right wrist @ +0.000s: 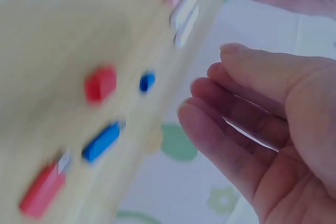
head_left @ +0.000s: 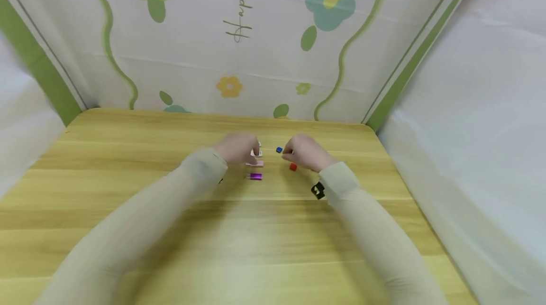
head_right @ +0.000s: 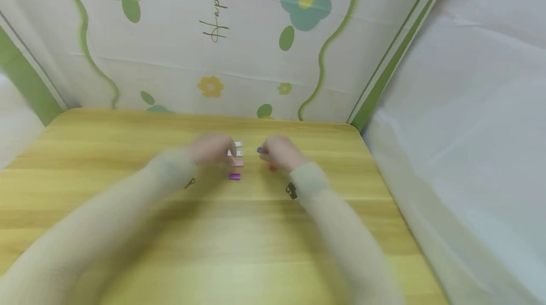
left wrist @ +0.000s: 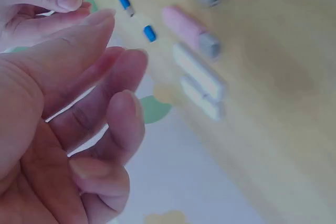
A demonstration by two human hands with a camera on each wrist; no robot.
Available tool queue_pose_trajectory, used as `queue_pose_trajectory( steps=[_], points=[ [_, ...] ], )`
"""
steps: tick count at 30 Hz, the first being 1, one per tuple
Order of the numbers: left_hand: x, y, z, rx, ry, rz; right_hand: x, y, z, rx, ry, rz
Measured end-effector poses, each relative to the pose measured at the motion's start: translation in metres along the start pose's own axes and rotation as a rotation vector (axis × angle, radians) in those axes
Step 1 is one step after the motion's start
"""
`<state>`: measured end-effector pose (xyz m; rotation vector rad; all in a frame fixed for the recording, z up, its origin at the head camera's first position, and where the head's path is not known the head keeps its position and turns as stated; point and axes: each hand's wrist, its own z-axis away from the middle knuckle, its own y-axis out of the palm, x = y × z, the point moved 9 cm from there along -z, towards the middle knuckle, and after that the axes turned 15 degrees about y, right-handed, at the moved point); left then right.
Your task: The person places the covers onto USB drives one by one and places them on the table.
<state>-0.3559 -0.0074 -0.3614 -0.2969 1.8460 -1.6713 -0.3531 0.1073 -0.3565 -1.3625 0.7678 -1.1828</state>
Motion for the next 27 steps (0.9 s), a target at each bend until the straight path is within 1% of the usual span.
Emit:
queue_pose_trajectory(
  steps=[3, 5, 8, 12, 16, 19, 21, 24, 27],
  points=[
    [-0.009, -0.01, -0.017, 0.0, 0.051, -0.016, -0.022, -0.009, -0.003, 0.011, 0.039, -0.009],
    [-0.011, -0.011, -0.029, 0.016, 0.061, -0.019, -0.035, -0.013, -0.006, 0.012, 0.053, -0.007],
    [-0.01, -0.006, -0.048, 0.057, 0.052, -0.025, -0.052, -0.016, -0.011, 0.013, 0.06, 0.01],
    [0.0, 0.007, -0.074, 0.097, 0.042, -0.026, -0.072, -0.013, -0.019, 0.011, 0.083, 0.033],
    [0.015, 0.025, -0.084, 0.135, 0.02, -0.017, -0.074, 0.001, -0.026, 0.032, 0.123, 0.04],
    [0.024, 0.039, -0.088, 0.168, 0.015, -0.019, -0.072, 0.015, -0.029, 0.063, 0.167, 0.034],
    [0.028, 0.046, -0.088, 0.175, 0.026, -0.031, -0.068, 0.024, -0.029, 0.085, 0.183, 0.025],
    [0.033, 0.051, -0.093, 0.164, 0.058, -0.046, -0.066, 0.032, -0.032, 0.103, 0.188, 0.013],
    [0.033, 0.051, -0.098, 0.145, 0.093, -0.049, -0.066, 0.035, -0.035, 0.1, 0.183, 0.019]
  ],
)
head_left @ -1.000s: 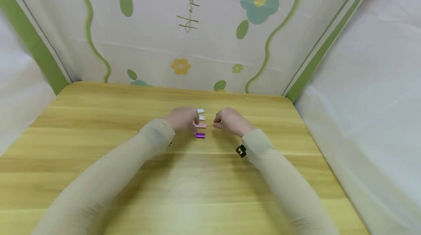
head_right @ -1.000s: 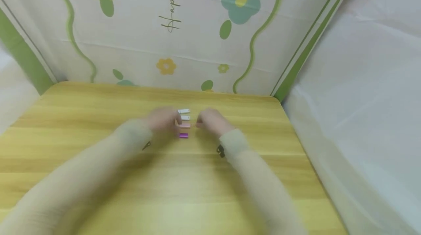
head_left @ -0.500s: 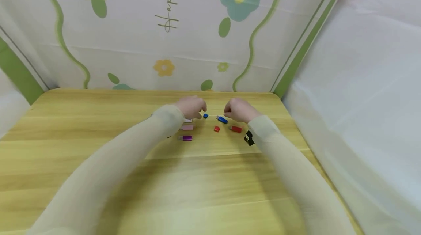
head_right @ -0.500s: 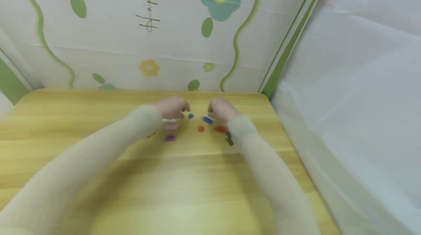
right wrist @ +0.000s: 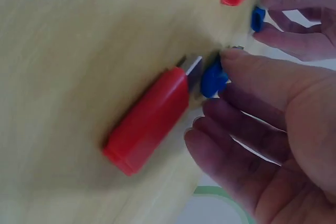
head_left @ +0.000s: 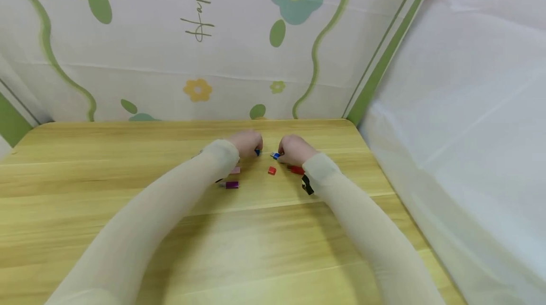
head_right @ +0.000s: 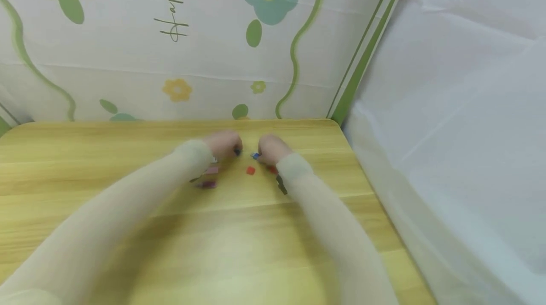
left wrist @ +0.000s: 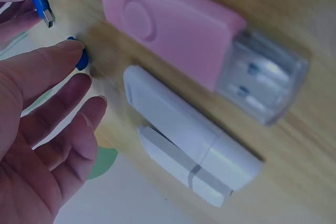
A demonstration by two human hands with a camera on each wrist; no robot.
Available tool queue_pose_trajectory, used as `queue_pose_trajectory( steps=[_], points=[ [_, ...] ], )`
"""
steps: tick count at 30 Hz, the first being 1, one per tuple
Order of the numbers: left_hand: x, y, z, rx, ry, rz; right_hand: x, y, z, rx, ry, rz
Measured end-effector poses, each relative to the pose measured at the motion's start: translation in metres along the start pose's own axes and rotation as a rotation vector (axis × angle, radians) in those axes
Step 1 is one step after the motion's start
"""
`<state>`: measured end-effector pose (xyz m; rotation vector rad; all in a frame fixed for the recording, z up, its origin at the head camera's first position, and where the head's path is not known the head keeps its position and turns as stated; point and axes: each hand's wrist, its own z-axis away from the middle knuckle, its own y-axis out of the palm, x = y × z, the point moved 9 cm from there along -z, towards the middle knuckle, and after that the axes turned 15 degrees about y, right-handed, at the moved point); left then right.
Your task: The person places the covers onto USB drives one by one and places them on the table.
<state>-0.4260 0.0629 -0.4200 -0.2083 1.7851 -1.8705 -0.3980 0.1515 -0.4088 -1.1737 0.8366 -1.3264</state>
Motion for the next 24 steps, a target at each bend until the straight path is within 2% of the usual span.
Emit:
queue_pose_trajectory(
  steps=[3, 11, 19, 24],
  points=[
    [-0.003, -0.004, 0.0, -0.017, 0.018, -0.001, 0.002, 0.0, -0.001, -0.013, 0.002, 0.025],
    [0.0, -0.004, 0.003, -0.034, -0.045, 0.034, 0.006, 0.007, -0.007, 0.049, 0.044, 0.077],
    [-0.001, -0.007, 0.005, -0.088, -0.057, 0.053, 0.02, 0.008, -0.004, 0.011, -0.027, 0.209],
    [0.0, -0.008, 0.004, -0.109, -0.067, 0.034, 0.022, 0.003, 0.0, 0.011, -0.017, 0.192]
  ],
)
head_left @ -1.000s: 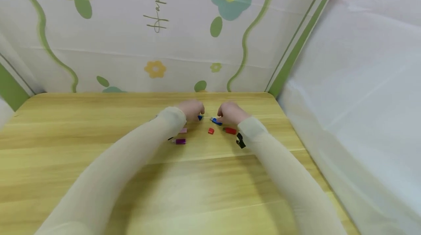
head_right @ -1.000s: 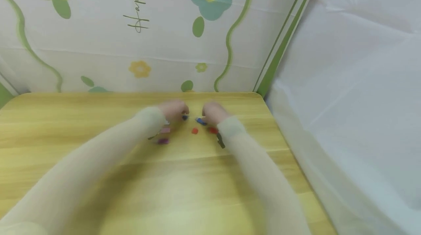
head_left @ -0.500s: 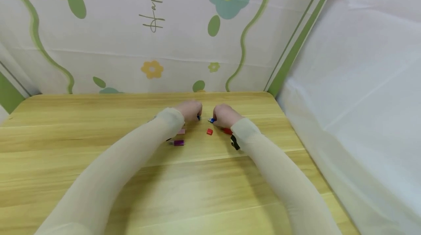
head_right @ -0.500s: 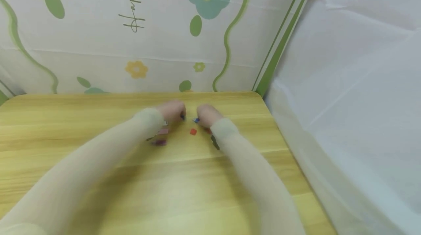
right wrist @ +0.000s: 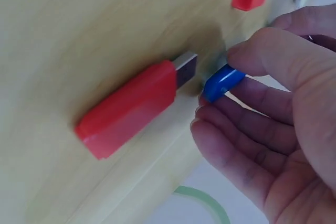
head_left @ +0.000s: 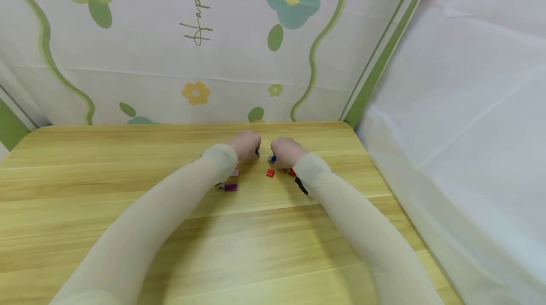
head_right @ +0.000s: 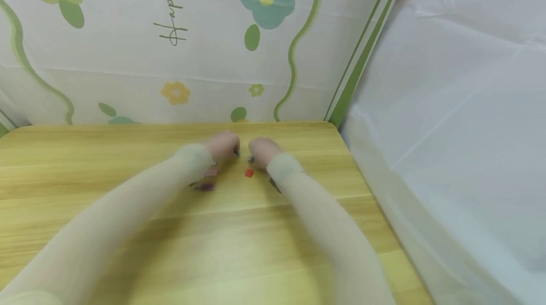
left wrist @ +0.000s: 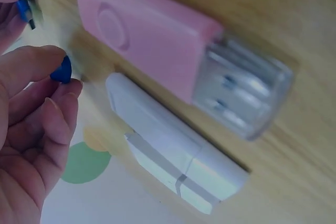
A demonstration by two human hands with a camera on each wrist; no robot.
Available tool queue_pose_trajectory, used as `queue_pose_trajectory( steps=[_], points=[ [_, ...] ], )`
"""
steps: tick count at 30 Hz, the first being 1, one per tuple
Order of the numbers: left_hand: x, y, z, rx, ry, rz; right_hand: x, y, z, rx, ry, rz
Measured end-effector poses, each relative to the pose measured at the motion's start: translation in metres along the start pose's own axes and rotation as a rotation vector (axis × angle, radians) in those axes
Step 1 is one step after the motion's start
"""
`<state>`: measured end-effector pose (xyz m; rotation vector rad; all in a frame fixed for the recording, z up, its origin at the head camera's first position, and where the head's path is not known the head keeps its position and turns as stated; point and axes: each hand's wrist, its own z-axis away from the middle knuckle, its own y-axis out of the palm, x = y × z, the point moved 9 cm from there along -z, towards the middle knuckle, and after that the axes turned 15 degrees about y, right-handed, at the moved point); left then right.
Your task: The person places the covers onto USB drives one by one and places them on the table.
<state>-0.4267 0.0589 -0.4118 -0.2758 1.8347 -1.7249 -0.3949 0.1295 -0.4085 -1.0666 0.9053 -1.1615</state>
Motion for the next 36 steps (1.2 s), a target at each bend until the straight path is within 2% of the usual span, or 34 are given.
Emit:
queue_pose_trajectory(
  steps=[6, 11, 14, 17, 21, 24, 29, 36],
  points=[
    [-0.001, -0.001, 0.01, 0.003, -0.006, 0.009, 0.0, -0.009, 0.008, -0.006, 0.016, -0.097],
    [-0.001, -0.005, 0.02, -0.028, 0.014, 0.035, 0.003, -0.021, 0.022, -0.035, -0.005, -0.183],
    [-0.003, -0.011, 0.029, -0.058, 0.033, 0.088, 0.007, -0.029, 0.032, -0.078, -0.038, -0.188],
    [-0.012, -0.022, 0.042, -0.096, 0.079, 0.121, 0.011, -0.036, 0.045, -0.12, -0.07, -0.19],
    [-0.034, -0.039, 0.067, -0.141, 0.15, 0.092, 0.016, -0.042, 0.065, -0.161, -0.098, -0.201],
    [-0.05, -0.047, 0.089, -0.152, 0.169, 0.069, 0.018, -0.043, 0.08, -0.193, -0.11, -0.203],
    [-0.073, -0.054, 0.126, -0.174, 0.194, 0.012, 0.028, -0.044, 0.108, -0.242, -0.169, -0.22],
    [-0.105, -0.059, 0.176, -0.258, 0.28, -0.046, 0.043, -0.05, 0.152, -0.344, -0.282, -0.223]
  ],
)
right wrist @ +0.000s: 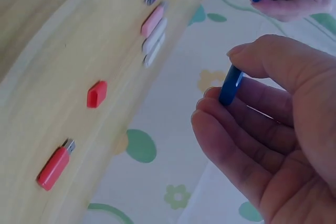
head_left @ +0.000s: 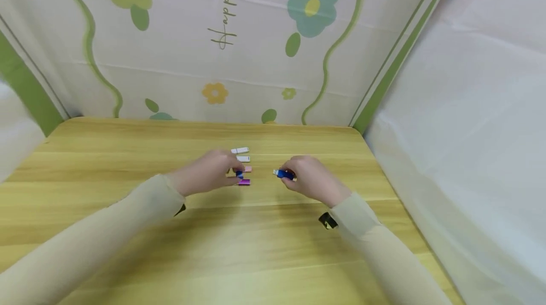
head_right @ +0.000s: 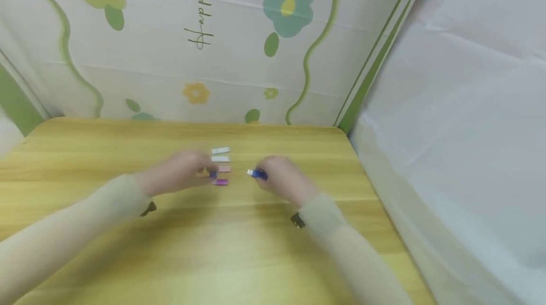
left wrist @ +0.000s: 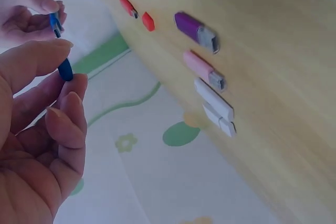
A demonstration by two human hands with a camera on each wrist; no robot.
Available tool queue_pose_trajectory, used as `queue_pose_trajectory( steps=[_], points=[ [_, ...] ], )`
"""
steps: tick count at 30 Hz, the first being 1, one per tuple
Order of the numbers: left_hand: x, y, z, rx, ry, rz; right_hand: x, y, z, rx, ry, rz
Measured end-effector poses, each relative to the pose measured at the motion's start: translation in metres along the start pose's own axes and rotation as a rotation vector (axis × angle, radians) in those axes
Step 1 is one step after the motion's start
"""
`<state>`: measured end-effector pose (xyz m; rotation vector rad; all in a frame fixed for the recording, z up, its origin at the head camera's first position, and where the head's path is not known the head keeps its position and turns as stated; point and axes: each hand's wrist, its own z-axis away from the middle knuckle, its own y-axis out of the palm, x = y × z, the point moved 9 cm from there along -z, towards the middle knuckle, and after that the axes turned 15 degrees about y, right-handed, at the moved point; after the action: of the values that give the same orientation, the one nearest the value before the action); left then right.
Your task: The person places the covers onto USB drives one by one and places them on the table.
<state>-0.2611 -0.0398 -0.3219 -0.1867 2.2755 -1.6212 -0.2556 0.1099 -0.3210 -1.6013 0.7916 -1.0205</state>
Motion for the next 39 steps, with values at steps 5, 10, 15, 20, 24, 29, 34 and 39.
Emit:
queue_pose_trajectory(
  steps=[5, 10, 15, 20, 24, 29, 34, 39],
  points=[
    [-0.022, -0.006, 0.032, -0.05, 0.046, -0.036, 0.018, -0.002, 0.019, -0.047, -0.083, 0.0],
    [-0.036, -0.011, 0.058, -0.1, 0.04, -0.031, 0.033, -0.001, 0.03, -0.07, -0.132, -0.018],
    [-0.043, -0.011, 0.075, -0.123, 0.021, -0.029, 0.048, 0.002, 0.037, -0.055, -0.156, -0.026],
    [-0.052, -0.014, 0.081, -0.142, 0.046, -0.042, 0.067, 0.006, 0.043, -0.072, -0.232, -0.03],
    [-0.061, -0.015, 0.083, -0.155, 0.06, -0.055, 0.082, 0.01, 0.047, -0.078, -0.289, -0.048],
    [-0.069, -0.013, 0.081, -0.164, 0.064, -0.049, 0.096, 0.013, 0.049, -0.065, -0.309, -0.069],
    [-0.079, -0.013, 0.078, -0.186, 0.09, -0.05, 0.108, 0.016, 0.05, -0.065, -0.334, -0.08],
    [-0.084, -0.014, 0.077, -0.202, 0.089, -0.038, 0.118, 0.019, 0.052, -0.1, -0.377, -0.087]
  ],
)
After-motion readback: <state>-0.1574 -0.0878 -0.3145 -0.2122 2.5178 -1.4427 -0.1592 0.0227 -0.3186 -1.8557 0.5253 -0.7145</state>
